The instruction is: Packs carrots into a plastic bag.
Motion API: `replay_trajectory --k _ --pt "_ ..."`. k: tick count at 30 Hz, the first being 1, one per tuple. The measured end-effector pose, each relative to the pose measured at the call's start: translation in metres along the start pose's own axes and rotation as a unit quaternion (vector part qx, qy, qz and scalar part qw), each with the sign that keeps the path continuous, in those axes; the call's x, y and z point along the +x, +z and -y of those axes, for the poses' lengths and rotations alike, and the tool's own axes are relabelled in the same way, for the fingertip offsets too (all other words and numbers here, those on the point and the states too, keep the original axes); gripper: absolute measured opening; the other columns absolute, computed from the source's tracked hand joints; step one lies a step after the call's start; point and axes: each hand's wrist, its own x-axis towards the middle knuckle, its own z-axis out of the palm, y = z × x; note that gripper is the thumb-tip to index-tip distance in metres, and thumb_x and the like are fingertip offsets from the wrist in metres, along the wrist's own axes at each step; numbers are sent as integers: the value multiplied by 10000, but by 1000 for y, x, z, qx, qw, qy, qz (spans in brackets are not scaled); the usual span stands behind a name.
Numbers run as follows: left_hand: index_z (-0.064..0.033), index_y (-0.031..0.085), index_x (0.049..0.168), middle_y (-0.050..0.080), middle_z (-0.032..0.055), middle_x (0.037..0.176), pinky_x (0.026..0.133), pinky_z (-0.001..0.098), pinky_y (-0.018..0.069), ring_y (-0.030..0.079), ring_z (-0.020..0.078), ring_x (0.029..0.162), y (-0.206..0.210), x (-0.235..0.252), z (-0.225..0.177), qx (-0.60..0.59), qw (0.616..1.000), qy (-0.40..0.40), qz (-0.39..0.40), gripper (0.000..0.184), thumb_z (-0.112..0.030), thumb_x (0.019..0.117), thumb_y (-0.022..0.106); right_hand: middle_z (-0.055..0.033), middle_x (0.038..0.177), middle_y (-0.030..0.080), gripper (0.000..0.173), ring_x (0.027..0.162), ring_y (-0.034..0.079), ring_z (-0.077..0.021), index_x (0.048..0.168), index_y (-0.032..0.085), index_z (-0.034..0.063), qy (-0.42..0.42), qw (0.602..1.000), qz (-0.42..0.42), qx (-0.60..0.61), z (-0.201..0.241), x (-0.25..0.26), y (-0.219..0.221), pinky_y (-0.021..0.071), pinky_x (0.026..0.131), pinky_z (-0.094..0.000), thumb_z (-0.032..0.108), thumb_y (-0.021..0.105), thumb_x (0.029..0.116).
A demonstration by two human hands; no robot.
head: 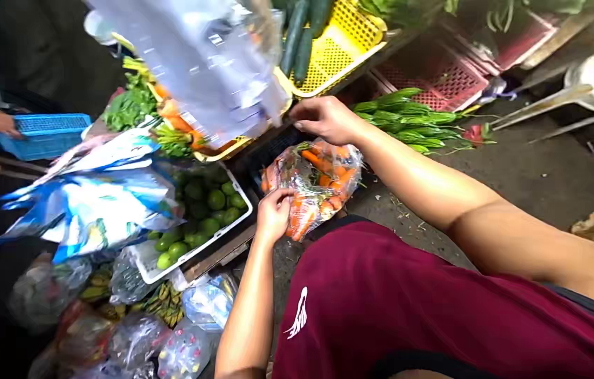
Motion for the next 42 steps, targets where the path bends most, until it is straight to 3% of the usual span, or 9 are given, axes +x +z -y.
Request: replay_trajectory --k 5,8,11,16,24,29,33,37,42 --pt "-18 701 1212 696 219 1210 1002 623 512 664 378 1156 96 138 -10 194 954 -93 207 295 -169 1026 529 -89 1073 735 240 912 726 -175 1212 688 60 149 982 -56 104 -74 -116 -54 620 848 -396 171 629 1008" --pt "81 637 1222 635 329 1247 1001 676 476 611 480 1194 140 198 19 219 933 -247 140 387 -238 1005 602 -94 1069 743 227 878 738 -202 1227 670 62 210 964 -74 147 -104 -167 -72 637 786 -415 143 609 1024" --pt "34 519 1449 504 264 1504 1178 534 358 474 381 1414 156 226 13 149 921 -348 91 459 -261 1098 489 -109 1047 738 234 879 739 -215 1231 658 41 234 950 -69 197 -132 -198 -86 638 786 -415 124 611 1018" --pt "30 503 1457 512 266 1486 1155 522 387 495 370 1385 168 213 17 -6 895 -436 -93 567 -405 1094 477 -82 1044 750 252 892 736 -167 1222 665 25 254 936 6 243 -171 -198 -103 623 785 -338 148 610 1010" --pt "-78 640 1209 710 164 1071 894 565 571 700 314 1003 134 146 -28 63 958 -243 -136 348 -231 911 736 -76 1038 741 227 874 728 -158 1233 643 27 265 893 234 278 -166 -122 -101 613 768 -319 142 547 1063" --pt "-19 697 1161 730 109 1194 978 376 600 703 175 1126 121 38 -108 97 918 -1 -385 328 -116 864 800 -129 1081 740 482 949 742 -241 1306 578 4 235 807 353 411 -127 -98 -77 617 857 -415 344 284 1133" --pt "-27 719 1118 669 205 1312 1068 468 544 620 324 1288 140 10 -133 194 922 147 -301 287 -94 848 786 -145 1214 694 584 1082 703 -253 1417 478 36 216 704 417 532 -93 -82 -47 583 957 -433 470 223 1121" --pt "-41 709 1243 672 153 1345 1120 472 500 591 289 1334 134 -2 -119 209 940 113 -246 430 -345 938 700 -153 1116 698 432 948 724 -248 1462 437 101 265 780 356 441 -89 -64 -32 614 839 -388 217 553 1062" --pt "-25 693 1284 656 124 1387 1202 496 395 509 315 1415 88 21 -116 263 902 136 -314 377 -258 1040 525 -147 1030 688 457 805 699 -222 1362 514 75 192 797 432 377 -81 -55 -28 612 724 -360 75 585 911"
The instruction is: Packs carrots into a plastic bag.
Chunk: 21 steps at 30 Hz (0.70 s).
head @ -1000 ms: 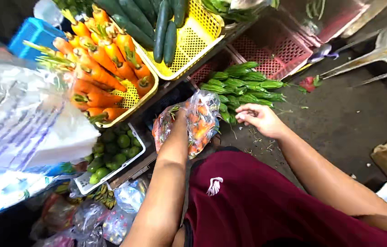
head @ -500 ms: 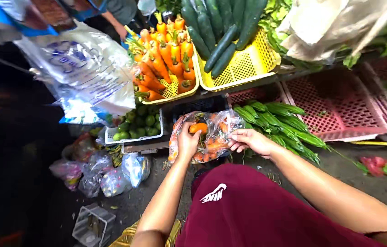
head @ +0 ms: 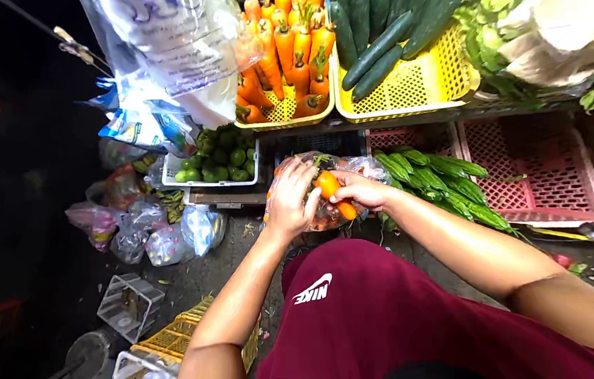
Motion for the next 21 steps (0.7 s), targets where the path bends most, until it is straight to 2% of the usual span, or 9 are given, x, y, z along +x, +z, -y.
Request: replay_trajectory --k 2,5,7,10,12,14,17,19,21 --pt "-60 712 1264 670 92 1369 1226 524 340 515 299 1406 6 12 27 -6 999 19 33 405 -290 1077 437 -102 924 670 400 668 649 -153 1305 551 93 12 1000 18 -7 7 6 10 570 594 -283 129 577 907" --pt "-61 732 944 748 82 1012 998 452 548 705 215 1051 16 11 67 -57 997 -6 46 492 -326 1107 351 -57 808 615 384 573 572 -108 1230 575 88 44 988 -11 -150 25 22 25 512 530 -249 365 678 985" --pt "-35 720 904 760 119 994 889 455 601 735 220 986 23 0 92 -108 992 -57 40 541 -348 1107 328 -86 891 648 498 693 624 -166 1229 594 92 49 952 -42 -300 30 38 37 549 657 -364 504 679 963" --pt "-47 737 937 731 70 885 769 421 594 703 163 824 13 -5 121 -205 960 -187 36 469 -336 1095 403 -114 1047 688 561 896 684 -216 1271 613 99 38 926 -82 -365 34 64 60 574 826 -472 556 669 950" --pt "-58 699 868 631 55 723 639 405 531 606 166 655 3 -2 137 -270 912 -309 10 446 -346 1095 445 -116 1127 696 616 1032 684 -242 1307 606 112 33 909 -130 -395 37 84 81 550 930 -529 603 653 938" --pt "-71 650 869 558 59 692 566 385 493 544 175 596 -10 -1 154 -325 859 -396 -13 500 -463 1092 436 -138 1156 694 663 1094 675 -282 1352 574 106 41 890 -179 -418 40 109 107 528 973 -572 625 633 944" --pt "-144 651 936 578 42 740 554 356 511 572 167 618 -33 -13 176 -397 807 -436 -40 572 -672 1015 447 -134 1111 697 658 1023 694 -276 1357 550 106 48 897 -197 -392 40 148 137 560 914 -553 599 664 937" --pt "-140 672 968 632 57 786 597 369 550 619 178 662 -48 -26 189 -420 803 -421 -40 513 -621 1020 501 -116 1033 693 575 841 700 -218 1321 547 99 57 941 -155 -294 42 167 144 604 767 -436 454 749 917" --pt "-121 636 899 586 61 722 521 345 485 565 173 589 -60 -37 194 -395 809 -432 -50 403 -485 1048 546 -127 971 675 510 698 681 -192 1331 482 72 86 979 -90 -162 43 180 153 606 641 -338 240 760 938"
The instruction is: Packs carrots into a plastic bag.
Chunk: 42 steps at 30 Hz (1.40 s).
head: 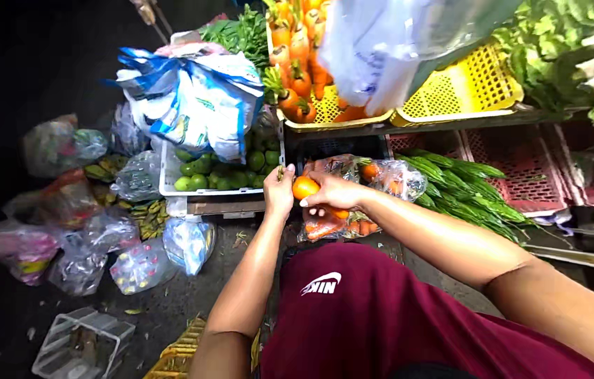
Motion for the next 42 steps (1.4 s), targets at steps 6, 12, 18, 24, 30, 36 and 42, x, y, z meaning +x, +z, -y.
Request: replay_trajectory --k 6,12,18,24,30,36,42 --pt "-78 684 841 647 93 694 654 517 553 663 258 673 -68 5 45 352 928 103 70 455 -361 1094 435 -142 1014 702 573 930 709 -333 1362 497 102 36 871 -6 -490 18 44 48 580 803 -576 294 767 894" --pt "-92 716 1070 735 169 1043 837 615 555 707 384 1034 -121 -6 53 631 733 -1 254 457 -404 1096 384 -259 1088 674 361 992 687 -460 1324 558 1 103 747 59 -654 30 63 123 564 773 -639 58 610 971" --pt "-47 721 1048 726 220 985 852 670 542 707 424 978 -262 -17 100 557 828 -64 -5 579 -496 1099 358 -150 1067 707 652 990 699 -338 1368 541 125 -19 868 34 -496 17 81 27 565 865 -603 349 839 833" --pt "-30 491 1497 533 236 1477 1142 604 408 528 383 1365 -243 -48 79 420 899 -120 -28 718 -470 964 688 -91 1039 714 567 868 717 -229 1308 580 161 -78 941 -28 -329 16 34 10 611 781 -508 309 861 838" --pt "-108 643 1347 655 82 1330 1047 470 516 632 202 1213 -112 -28 -6 235 956 43 172 425 -397 1039 589 -67 996 720 499 850 714 -200 1275 620 165 -60 918 47 -389 40 21 24 611 770 -475 342 841 864" --pt "-57 664 947 665 37 817 686 326 579 648 130 711 -85 -6 4 136 963 78 218 255 -229 1073 524 -68 992 718 492 875 709 -225 1285 612 177 -62 900 1 -431 33 3 15 597 783 -503 333 822 869" --pt "-32 668 966 683 160 884 857 566 536 689 325 910 -120 18 78 478 853 40 207 511 -416 1107 362 -125 1032 722 569 982 699 -365 1384 583 195 92 804 -55 -585 41 -23 3 553 825 -630 411 766 891"
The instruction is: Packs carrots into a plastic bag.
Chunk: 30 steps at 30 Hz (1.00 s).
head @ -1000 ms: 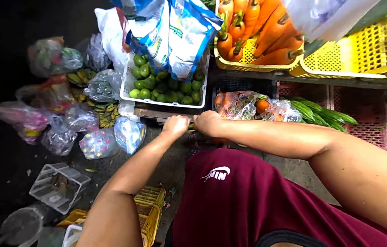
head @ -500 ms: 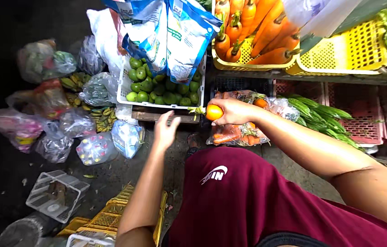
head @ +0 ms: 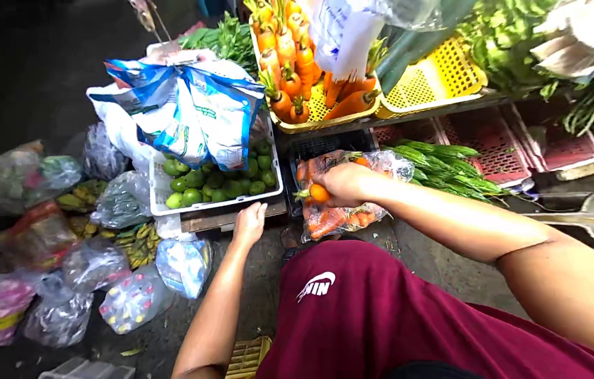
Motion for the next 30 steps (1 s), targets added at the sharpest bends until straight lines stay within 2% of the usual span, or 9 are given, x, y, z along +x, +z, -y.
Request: replay_trajectory --k 3,5,8,11,15,19,22,26,30 --pt "-106 626 1362 661 186 1317 1056 624 480 626 366 1248 9 -11 52 70 981 -93 155 520 -503 1040 528 -110 1075 715 600 976 701 -293 1375 577 182 11 967 -133 215 -42 -13 -27 569 864 -583 483 765 892" --pt "-134 508 1514 531 194 1501 1124 648 409 518 395 1377 18 -31 71 100 963 -152 201 708 -519 945 678 -123 1095 709 621 972 700 -260 1322 625 131 26 877 -258 404 -59 -11 -42 580 878 -536 445 829 826" --pt "-119 518 1497 603 191 1425 1115 608 445 576 372 1327 26 -50 80 50 963 -185 191 657 -489 974 660 -150 1112 701 592 1007 697 -257 1266 640 52 36 786 -422 450 -85 22 -80 584 917 -509 319 884 797" --pt "-120 518 1497 648 164 1368 1099 583 470 618 338 1278 36 -59 74 7 962 -197 190 612 -459 1000 630 -178 1250 672 664 1188 639 -335 1357 592 59 110 818 -449 342 -109 62 -121 500 1032 -597 404 828 842" --pt "-106 527 1485 650 155 1367 1096 538 490 635 304 1260 43 -74 63 -47 966 -201 158 579 -411 1007 645 -207 1288 657 602 1220 623 -400 1326 624 54 164 877 -387 232 -125 111 -149 500 965 -669 449 736 887" --pt "-107 549 1462 670 135 1327 1048 493 533 679 262 1177 42 -85 50 -77 969 -202 120 540 -377 1007 659 -237 1339 628 461 1268 593 -411 1318 619 -3 209 873 -376 231 -120 121 -159 495 988 -639 221 677 919" --pt "-111 559 1450 681 117 1308 1027 480 551 695 240 1141 31 -85 30 -78 973 -193 97 526 -368 1004 666 -232 1275 647 403 1218 622 -396 1254 619 -12 220 865 -389 229 -128 131 -161 528 928 -617 194 637 909" --pt "-71 667 1289 733 93 1154 954 425 593 723 185 1025 10 -63 -38 -112 988 -101 28 362 -294 1004 665 -164 1317 635 507 1174 654 -350 1335 603 82 166 834 -443 283 -153 127 -160 560 925 -596 276 702 877" --pt "-31 727 1162 731 83 1104 914 327 603 709 122 998 -20 -18 -169 -144 976 137 -94 242 -178 1003 618 -145 1226 681 411 1125 665 -320 1265 662 75 26 824 -461 328 -171 52 -126 531 986 -580 311 710 932"
